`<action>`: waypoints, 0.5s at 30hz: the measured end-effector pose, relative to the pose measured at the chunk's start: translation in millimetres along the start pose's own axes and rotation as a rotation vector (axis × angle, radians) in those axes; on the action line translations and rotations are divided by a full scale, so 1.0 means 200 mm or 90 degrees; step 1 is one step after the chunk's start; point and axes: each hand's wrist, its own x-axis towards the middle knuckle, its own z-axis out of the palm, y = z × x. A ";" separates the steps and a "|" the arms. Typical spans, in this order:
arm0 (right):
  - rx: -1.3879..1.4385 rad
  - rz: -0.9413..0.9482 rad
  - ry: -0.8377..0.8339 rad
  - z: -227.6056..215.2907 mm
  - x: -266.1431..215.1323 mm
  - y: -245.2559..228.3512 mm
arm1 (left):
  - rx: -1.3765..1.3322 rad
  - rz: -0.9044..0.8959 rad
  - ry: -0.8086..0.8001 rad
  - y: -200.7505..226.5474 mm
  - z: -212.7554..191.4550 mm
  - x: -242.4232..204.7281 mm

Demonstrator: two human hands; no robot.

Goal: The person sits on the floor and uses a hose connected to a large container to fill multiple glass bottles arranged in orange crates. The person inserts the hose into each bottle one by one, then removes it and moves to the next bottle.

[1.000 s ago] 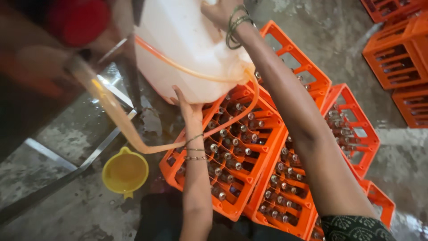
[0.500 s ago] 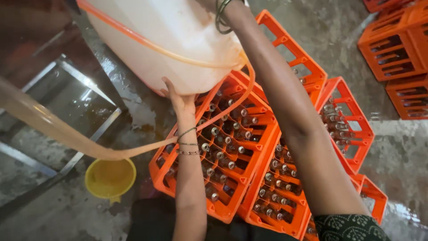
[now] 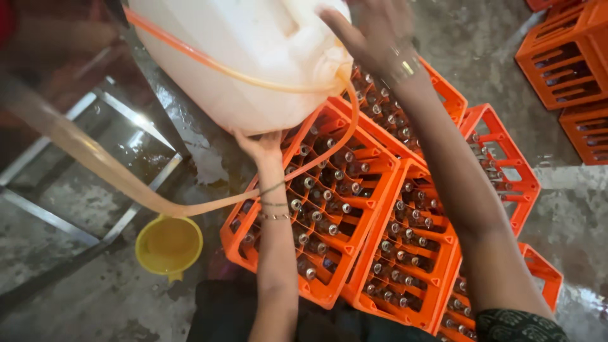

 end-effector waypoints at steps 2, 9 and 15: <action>0.028 0.009 -0.006 -0.23 -0.33 0.01 | 0.073 0.079 0.069 -0.04 0.06 -0.14; -0.029 0.408 -0.316 -0.90 -1.76 -0.05 | 0.286 0.113 0.008 -0.49 0.46 -1.04; -0.017 0.680 -0.326 -1.40 -3.00 -0.39 | 0.431 -0.067 -0.103 -0.74 0.50 -1.88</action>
